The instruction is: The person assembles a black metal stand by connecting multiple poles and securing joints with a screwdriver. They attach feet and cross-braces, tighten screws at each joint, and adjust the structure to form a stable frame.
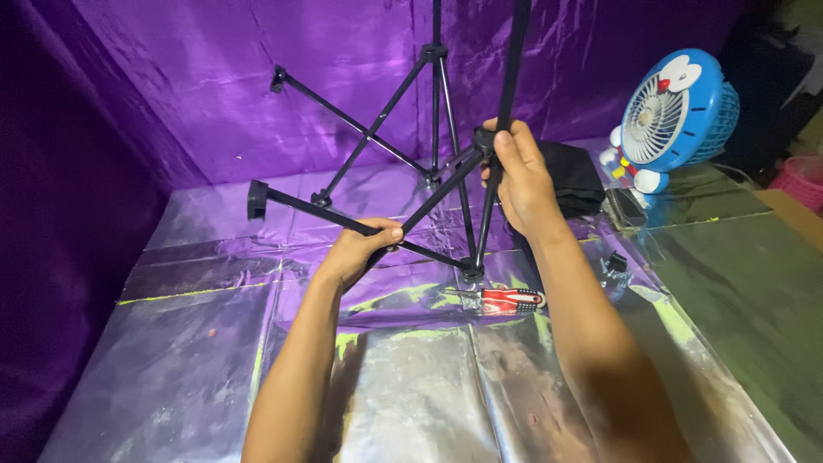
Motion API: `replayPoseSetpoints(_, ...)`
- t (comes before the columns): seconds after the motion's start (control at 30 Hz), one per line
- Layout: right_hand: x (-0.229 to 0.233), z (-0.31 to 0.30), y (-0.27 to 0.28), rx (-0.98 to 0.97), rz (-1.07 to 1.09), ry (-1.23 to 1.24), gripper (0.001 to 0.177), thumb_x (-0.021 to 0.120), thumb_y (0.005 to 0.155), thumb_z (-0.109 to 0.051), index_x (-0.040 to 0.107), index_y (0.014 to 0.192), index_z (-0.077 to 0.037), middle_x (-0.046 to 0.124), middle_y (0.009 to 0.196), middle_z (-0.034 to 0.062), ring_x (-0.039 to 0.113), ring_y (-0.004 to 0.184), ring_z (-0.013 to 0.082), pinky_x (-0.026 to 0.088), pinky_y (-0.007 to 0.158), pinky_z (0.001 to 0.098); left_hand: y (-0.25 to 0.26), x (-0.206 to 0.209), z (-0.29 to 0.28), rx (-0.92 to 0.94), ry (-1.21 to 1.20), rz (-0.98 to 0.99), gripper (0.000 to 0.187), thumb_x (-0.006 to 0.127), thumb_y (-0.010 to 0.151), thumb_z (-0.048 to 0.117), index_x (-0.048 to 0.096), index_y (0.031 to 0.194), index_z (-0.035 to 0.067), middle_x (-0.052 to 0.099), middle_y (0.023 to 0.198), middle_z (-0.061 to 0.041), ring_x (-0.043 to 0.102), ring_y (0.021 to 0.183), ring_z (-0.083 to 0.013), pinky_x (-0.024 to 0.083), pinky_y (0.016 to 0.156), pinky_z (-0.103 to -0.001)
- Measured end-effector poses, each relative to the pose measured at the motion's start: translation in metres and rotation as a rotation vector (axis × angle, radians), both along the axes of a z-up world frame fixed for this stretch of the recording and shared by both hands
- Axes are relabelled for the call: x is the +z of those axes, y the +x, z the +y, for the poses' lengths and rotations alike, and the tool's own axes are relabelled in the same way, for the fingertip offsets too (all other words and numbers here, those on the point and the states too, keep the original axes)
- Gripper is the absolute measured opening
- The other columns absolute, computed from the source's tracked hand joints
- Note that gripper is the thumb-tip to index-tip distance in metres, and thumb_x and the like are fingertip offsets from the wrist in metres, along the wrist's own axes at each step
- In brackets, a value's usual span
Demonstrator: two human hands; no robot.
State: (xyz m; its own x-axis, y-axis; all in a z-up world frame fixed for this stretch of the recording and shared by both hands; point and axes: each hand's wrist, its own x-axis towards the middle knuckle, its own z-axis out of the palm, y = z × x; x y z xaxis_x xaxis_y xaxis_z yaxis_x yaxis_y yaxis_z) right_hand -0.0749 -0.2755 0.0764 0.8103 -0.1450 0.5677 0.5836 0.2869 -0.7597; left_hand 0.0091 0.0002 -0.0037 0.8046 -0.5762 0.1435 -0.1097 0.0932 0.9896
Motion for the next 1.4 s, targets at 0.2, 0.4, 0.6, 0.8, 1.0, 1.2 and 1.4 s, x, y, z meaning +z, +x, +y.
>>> replayPoseSetpoints(0.2, 0.004, 0.003, -0.003, -0.038, 0.06, -0.061, 0.018, 0.059, 0.107, -0.019, 0.061, 0.122, -0.009, 0.061, 0.1, -0.0017, 0.057, 0.086, 0.0084, 0.05, 0.076, 0.0269, 0.008, -0.001, 0.0, 0.022, 0.027, -0.013, 0.03, 0.081, 0.084, 0.019, 0.077, 0.105, -0.002, 0.072, 0.086, -0.005, 0.064, 0.08, -0.0143, 0.05, 0.074, -0.029)
replayPoseSetpoints(0.4, 0.007, 0.006, -0.009, -0.044, 0.104, -0.076, 0.021, 0.06, 0.106, -0.021, 0.06, 0.124, -0.009, 0.061, 0.101, -0.0029, 0.058, 0.086, 0.0075, 0.052, 0.077, 0.0269, 0.011, -0.002, 0.001, 0.007, 0.025, -0.025, 0.031, 0.082, 0.084, 0.019, 0.076, 0.106, -0.003, 0.071, 0.087, -0.005, 0.063, 0.081, -0.0137, 0.049, 0.075, -0.028)
replayPoseSetpoints(0.6, -0.004, 0.01, -0.013, -0.134, 0.004, -0.119, 0.045, 0.057, 0.11, -0.027, 0.049, 0.151, -0.009, 0.06, 0.108, -0.0031, 0.057, 0.092, 0.0054, 0.051, 0.082, 0.0258, 0.01, -0.008, 0.003, 0.061, 0.133, -0.11, 0.034, 0.079, 0.087, 0.022, 0.074, 0.114, 0.002, 0.069, 0.088, -0.003, 0.061, 0.081, -0.0127, 0.049, 0.074, -0.029)
replayPoseSetpoints(0.8, -0.046, -0.012, -0.007, -0.25, 0.135, -0.047, 0.051, 0.054, 0.105, -0.032, 0.041, 0.151, -0.015, 0.065, 0.115, -0.0005, 0.064, 0.094, 0.0064, 0.054, 0.08, 0.0251, -0.003, -0.023, 0.009, 0.126, 0.038, -0.253, 0.036, 0.077, 0.087, 0.025, 0.074, 0.113, 0.0, 0.075, 0.105, -0.004, 0.067, 0.102, -0.014, 0.051, 0.094, -0.03)
replayPoseSetpoints(1.0, -0.116, -0.064, -0.004, -0.444, 0.33, -0.197, 0.033, 0.059, 0.105, -0.028, 0.063, 0.13, -0.007, 0.07, 0.098, 0.003, 0.066, 0.083, 0.0096, 0.051, 0.075, 0.0246, -0.023, -0.032, 0.013, 0.494, 0.139, -0.547, 0.035, 0.081, 0.085, 0.023, 0.074, 0.113, 0.002, 0.074, 0.102, -0.008, 0.067, 0.096, -0.0171, 0.047, 0.085, -0.033)
replayPoseSetpoints(1.2, -0.166, -0.092, -0.018, -0.451, 0.408, -0.315, 0.023, 0.06, 0.099, -0.014, 0.069, 0.118, -0.005, 0.07, 0.092, 0.0024, 0.066, 0.077, 0.0098, 0.051, 0.071, 0.0242, -0.039, -0.036, 0.006, 0.653, 0.055, -0.556, 0.027, 0.076, 0.094, 0.027, 0.069, 0.099, 0.002, 0.068, 0.094, -0.006, 0.066, 0.089, -0.0169, 0.05, 0.083, -0.031)
replayPoseSetpoints(1.4, -0.173, -0.104, -0.033, -0.452, 0.379, -0.392, 0.02, 0.063, 0.1, -0.016, 0.071, 0.113, -0.003, 0.071, 0.089, 0.0043, 0.068, 0.077, 0.0112, 0.054, 0.071, 0.0258, -0.056, -0.039, -0.004, 0.866, -0.008, -0.711, 0.023, 0.074, 0.098, 0.02, 0.064, 0.099, 0.0, 0.061, 0.094, -0.01, 0.058, 0.085, -0.0194, 0.047, 0.078, -0.032)
